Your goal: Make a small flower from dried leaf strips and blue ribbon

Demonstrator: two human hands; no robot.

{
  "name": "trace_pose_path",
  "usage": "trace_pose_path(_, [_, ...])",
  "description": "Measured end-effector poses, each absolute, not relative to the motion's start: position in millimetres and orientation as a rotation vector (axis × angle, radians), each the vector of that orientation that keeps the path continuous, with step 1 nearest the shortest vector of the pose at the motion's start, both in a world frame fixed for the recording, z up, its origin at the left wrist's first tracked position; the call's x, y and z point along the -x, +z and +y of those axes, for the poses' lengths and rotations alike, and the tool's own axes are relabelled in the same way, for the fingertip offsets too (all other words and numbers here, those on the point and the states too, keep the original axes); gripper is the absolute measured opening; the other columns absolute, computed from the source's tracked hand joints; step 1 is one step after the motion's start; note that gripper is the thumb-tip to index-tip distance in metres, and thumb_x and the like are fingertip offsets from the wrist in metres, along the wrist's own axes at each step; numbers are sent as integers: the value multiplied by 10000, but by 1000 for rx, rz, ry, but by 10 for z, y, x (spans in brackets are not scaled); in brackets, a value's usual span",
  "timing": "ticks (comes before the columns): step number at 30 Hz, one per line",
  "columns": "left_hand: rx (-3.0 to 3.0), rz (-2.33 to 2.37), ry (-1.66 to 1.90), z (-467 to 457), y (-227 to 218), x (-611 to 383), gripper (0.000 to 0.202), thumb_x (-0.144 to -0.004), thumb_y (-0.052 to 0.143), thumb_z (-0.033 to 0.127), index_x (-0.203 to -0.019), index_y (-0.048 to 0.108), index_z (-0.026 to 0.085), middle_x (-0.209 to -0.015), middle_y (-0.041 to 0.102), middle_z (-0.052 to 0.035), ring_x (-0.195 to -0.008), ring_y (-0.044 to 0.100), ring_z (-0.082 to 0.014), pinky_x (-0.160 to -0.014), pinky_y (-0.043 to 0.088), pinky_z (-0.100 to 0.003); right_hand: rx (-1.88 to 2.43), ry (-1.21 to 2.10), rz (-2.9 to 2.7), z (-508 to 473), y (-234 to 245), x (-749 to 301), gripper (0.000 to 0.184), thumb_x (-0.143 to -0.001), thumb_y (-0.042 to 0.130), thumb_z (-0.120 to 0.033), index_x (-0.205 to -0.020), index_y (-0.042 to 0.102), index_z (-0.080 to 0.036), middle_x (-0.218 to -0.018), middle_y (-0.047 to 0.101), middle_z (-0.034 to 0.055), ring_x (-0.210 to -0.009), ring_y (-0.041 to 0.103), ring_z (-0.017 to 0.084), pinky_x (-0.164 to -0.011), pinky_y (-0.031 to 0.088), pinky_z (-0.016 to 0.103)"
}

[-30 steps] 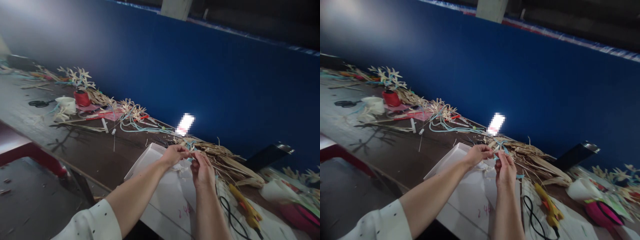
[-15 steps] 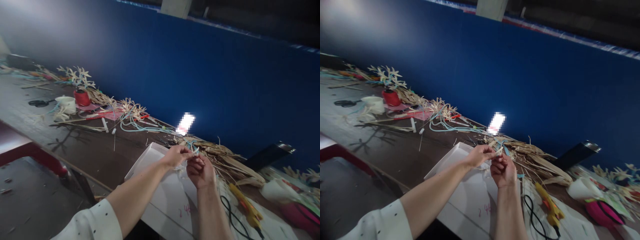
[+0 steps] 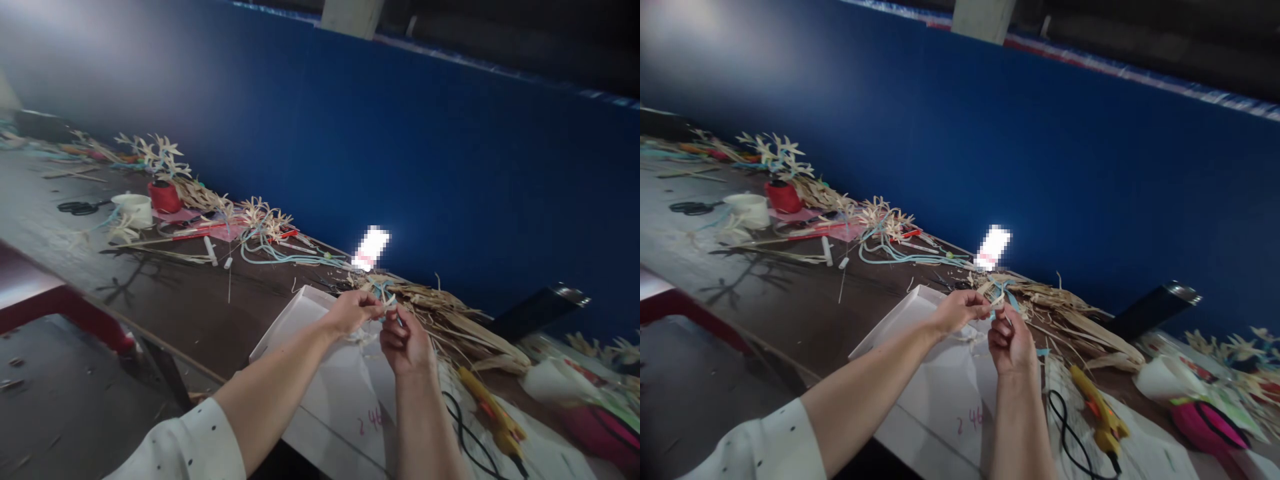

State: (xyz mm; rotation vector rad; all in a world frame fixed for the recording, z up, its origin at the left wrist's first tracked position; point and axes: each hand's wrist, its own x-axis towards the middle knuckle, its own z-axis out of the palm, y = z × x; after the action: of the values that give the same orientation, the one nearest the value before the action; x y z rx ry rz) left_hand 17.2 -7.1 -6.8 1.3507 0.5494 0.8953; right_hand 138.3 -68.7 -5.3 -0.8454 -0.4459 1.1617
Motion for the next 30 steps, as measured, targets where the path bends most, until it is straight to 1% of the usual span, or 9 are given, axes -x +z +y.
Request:
trace_pose_path(6, [-1363,526,865,-100,-22,-148,271,-671,661,390,-714,614,126,-625,567,2,-604,488,-93,-624,378,-227,708,1308,-343,-690,-62,-1395,170,-662,681,-161,-738,529,-155,-651,576,-50,-333,270,-33,-281,200,64])
trace_pose_path(10, [-1333,528,868,-116,10,-137,270,-671,664,379,-707,612,116,-620,564,-1,-600,486,-88,-620,380,-225,717,1299,-379,-691,-64,-1395,197,-653,701,-174,-731,521,-154,-640,566,-57,-334,280,-35,-287,200,64])
trace_pose_path(15, [-1252,518,863,-46,-78,-182,294,-633,700,386,-719,631,113,-636,589,-10,-593,495,-86,-633,401,-235,863,1175,-429,-680,-85,-1390,263,-613,737,-211,-779,538,-164,-655,562,-68,-357,308,-25,-288,206,71])
trace_pose_path(18, [-1205,546,877,-4,-137,-214,314,-625,706,400,-735,649,112,-635,604,-13,-584,503,-85,-627,407,-235,931,1064,-411,-663,-112,-1398,289,-596,741,-227,-797,541,-170,-729,602,-50,-387,355,-19,-306,244,76])
trace_pose_path(20, [-1187,586,888,5,-150,-225,308,-622,706,399,-727,655,114,-625,607,-9,-574,499,-81,-612,401,-227,957,963,-428,-664,-100,-1406,311,-580,743,-232,-813,543,-180,-743,609,-48,-401,376,-11,-317,262,83])
trace_pose_path(23, [-1159,629,912,-3,-129,-221,289,-617,705,385,-716,658,118,-614,609,-6,-570,497,-79,-588,386,-215,947,824,-403,-727,0,-1396,350,-537,755,-198,-826,559,-183,-721,593,-49,-416,388,-5,-333,280,92])
trace_pose_path(25, [-1151,652,927,-15,-103,-205,270,-621,701,371,-720,661,123,-615,613,-6,-568,496,-79,-577,379,-210,939,768,-386,-835,111,-1371,364,-522,761,-166,-841,586,-177,-753,598,-33,-447,410,-1,-349,298,96])
trace_pose_path(28, [-1174,701,940,-30,-75,-173,252,-637,692,359,-741,669,131,-644,629,-12,-565,490,-77,-574,376,-209,973,685,-441,-1103,271,-1341,376,-543,761,-158,-896,631,-176,-813,609,-5,-484,424,7,-354,296,102])
trace_pose_path(30, [-1182,720,948,-33,-77,-162,258,-644,689,367,-752,672,133,-670,641,-22,-575,499,-80,-582,382,-213,1011,570,-472,-1332,332,-1357,365,-558,756,-174,-907,650,-173,-810,615,10,-485,418,14,-353,296,110])
